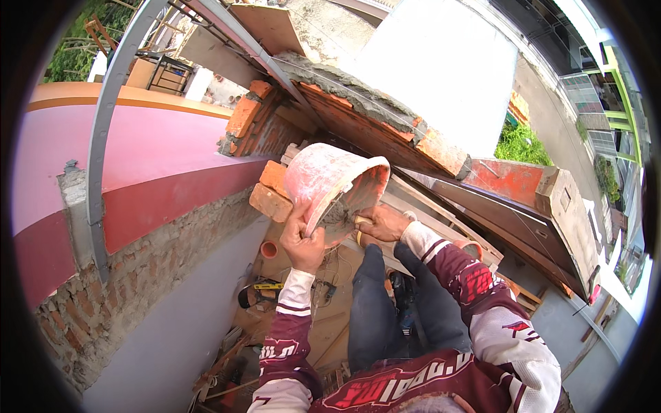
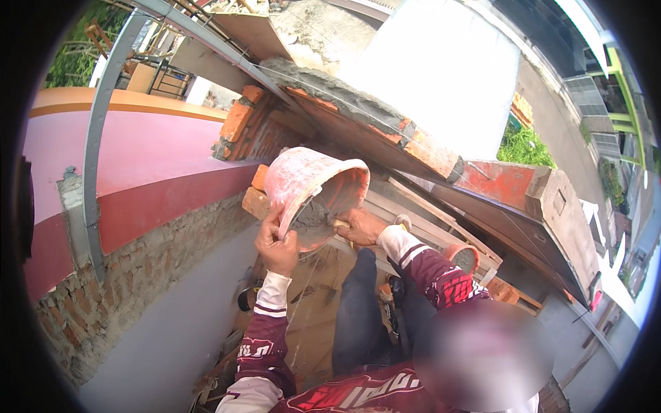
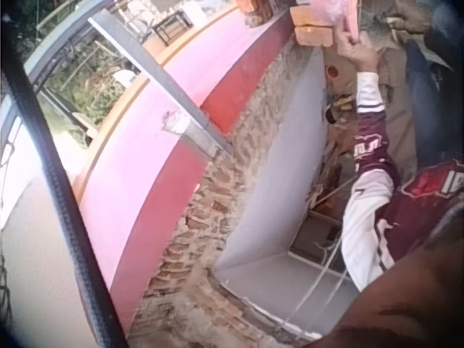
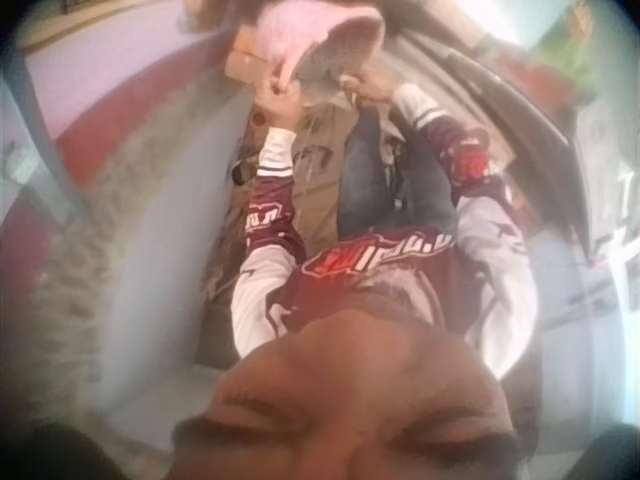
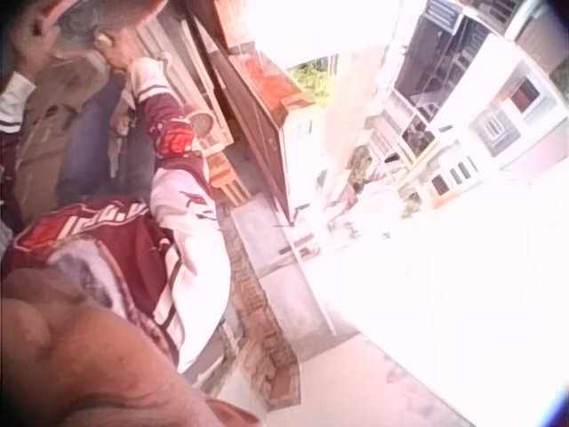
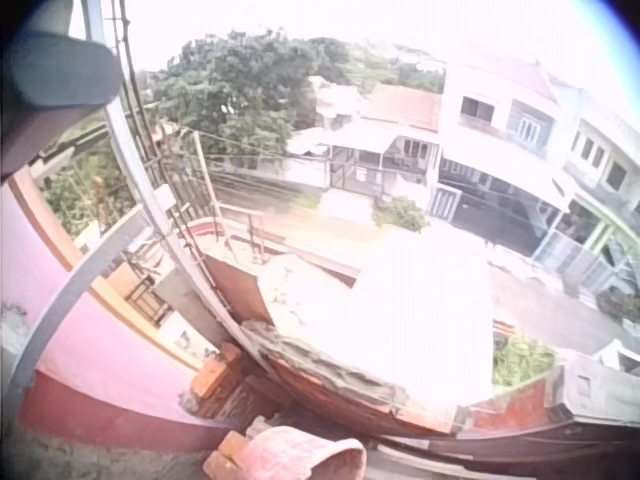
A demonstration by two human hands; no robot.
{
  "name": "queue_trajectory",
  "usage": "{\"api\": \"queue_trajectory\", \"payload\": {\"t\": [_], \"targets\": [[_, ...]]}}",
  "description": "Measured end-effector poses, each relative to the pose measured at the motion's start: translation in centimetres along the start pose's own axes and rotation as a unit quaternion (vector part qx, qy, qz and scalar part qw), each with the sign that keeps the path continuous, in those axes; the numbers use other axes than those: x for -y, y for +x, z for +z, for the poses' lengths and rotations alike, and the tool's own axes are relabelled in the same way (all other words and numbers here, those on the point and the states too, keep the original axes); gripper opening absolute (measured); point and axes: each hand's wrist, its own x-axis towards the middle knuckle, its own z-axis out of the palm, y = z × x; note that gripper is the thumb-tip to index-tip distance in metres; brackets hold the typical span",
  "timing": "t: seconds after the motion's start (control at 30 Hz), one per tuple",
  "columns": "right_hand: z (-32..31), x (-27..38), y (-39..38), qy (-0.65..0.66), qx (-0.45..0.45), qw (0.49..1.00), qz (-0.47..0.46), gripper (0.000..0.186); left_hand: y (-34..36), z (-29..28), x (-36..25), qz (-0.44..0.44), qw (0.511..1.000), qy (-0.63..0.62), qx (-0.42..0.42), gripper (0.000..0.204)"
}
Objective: The person scoops mortar from a bucket with a trowel and applies it to a brick wall. They place bricks onto the mortar bed, align them, and tap them into position. The person repeats this process to extend the wall.
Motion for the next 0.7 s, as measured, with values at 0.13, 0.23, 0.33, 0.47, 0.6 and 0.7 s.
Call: {"api": "queue_trajectory", "payload": {"t": [0.13,0.23,0.33,0.47,0.6,0.7], "targets": [[1.4,-1.1,-2.4,0.254,0.088,0.955,0.122,0.032,0.1,1.0,0.6,-0.084,0.996,-0.033,0.019,0.025],[0.9,-2.4,-3.5,0.338,0.096,0.919,0.177,0.031,-0.6,2.5,0.8,-0.151,0.987,-0.056,0.009,0.024],[-0.5,-5.1,-4.3,0.370,0.136,0.898,0.197,0.035,-0.6,5.1,1.7,-0.217,0.974,-0.059,0.012,0.024],[-2.6,-9.2,-6.5,0.405,0.137,0.877,0.221,0.039,-1.3,8.9,3.6,-0.289,0.951,-0.097,-0.043,0.024],[-5.5,-12.2,-9.1,0.432,0.060,0.874,0.214,0.040,-2.3,11.9,6.0,-0.350,0.927,-0.082,-0.112,0.024],[-7.9,-13.9,-9.6,0.352,-0.047,0.907,0.226,0.043,-3.7,12.5,7.5,-0.391,0.905,-0.084,-0.142,0.024]]}}
